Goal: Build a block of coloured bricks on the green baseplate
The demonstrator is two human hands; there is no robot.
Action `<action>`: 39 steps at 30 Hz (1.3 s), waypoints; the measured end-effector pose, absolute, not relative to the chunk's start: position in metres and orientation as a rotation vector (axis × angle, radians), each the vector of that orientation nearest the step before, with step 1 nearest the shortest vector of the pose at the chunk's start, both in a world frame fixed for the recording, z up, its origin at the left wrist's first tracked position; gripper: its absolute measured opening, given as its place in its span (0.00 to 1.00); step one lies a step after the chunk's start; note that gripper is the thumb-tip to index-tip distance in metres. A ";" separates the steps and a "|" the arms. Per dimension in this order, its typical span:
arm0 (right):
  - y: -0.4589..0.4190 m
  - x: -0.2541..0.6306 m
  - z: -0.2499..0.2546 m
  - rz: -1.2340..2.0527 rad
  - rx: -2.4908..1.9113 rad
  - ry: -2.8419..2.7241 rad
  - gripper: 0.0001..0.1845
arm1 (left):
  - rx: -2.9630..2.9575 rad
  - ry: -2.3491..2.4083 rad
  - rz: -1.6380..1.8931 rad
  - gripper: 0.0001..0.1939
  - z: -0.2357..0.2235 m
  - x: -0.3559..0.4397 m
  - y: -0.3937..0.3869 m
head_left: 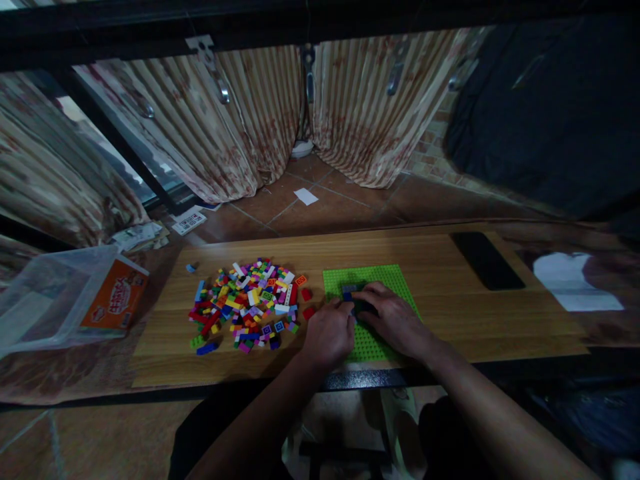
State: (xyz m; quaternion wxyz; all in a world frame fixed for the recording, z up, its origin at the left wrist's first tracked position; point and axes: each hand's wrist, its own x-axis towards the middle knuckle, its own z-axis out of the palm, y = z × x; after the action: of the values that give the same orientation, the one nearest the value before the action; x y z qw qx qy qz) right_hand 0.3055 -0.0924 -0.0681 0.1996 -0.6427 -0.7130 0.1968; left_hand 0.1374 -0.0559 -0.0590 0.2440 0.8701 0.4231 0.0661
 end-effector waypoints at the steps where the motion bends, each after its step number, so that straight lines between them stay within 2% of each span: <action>1: -0.092 0.305 -0.065 0.545 -1.806 -2.026 0.18 | 2.385 1.152 0.172 0.15 -0.059 0.138 -0.056; 10: -0.084 0.294 -0.049 0.493 -1.946 -2.215 0.13 | 2.468 1.122 0.115 0.12 -0.058 0.138 -0.056; 15: -0.081 0.295 -0.047 0.555 -1.981 -2.169 0.13 | 2.538 1.140 0.036 0.18 -0.057 0.140 -0.060; 23: -0.084 0.304 -0.054 0.604 -1.881 -2.027 0.17 | 2.708 1.135 -0.073 0.20 -0.064 0.145 -0.066; 31: -0.087 0.307 -0.058 0.593 -1.849 -1.998 0.17 | 2.843 1.235 0.093 0.21 -0.073 0.151 -0.080; 39: -0.085 0.312 -0.063 0.532 -1.925 -1.940 0.18 | 2.854 1.129 0.217 0.23 -0.086 0.153 -0.085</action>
State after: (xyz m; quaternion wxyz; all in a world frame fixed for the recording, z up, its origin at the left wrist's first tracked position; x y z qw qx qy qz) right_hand 0.3123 -0.0849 -0.0626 0.1778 -0.6804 -0.6856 0.1882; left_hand 0.1534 -0.0847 -0.0861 0.0324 0.9270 0.3668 0.0706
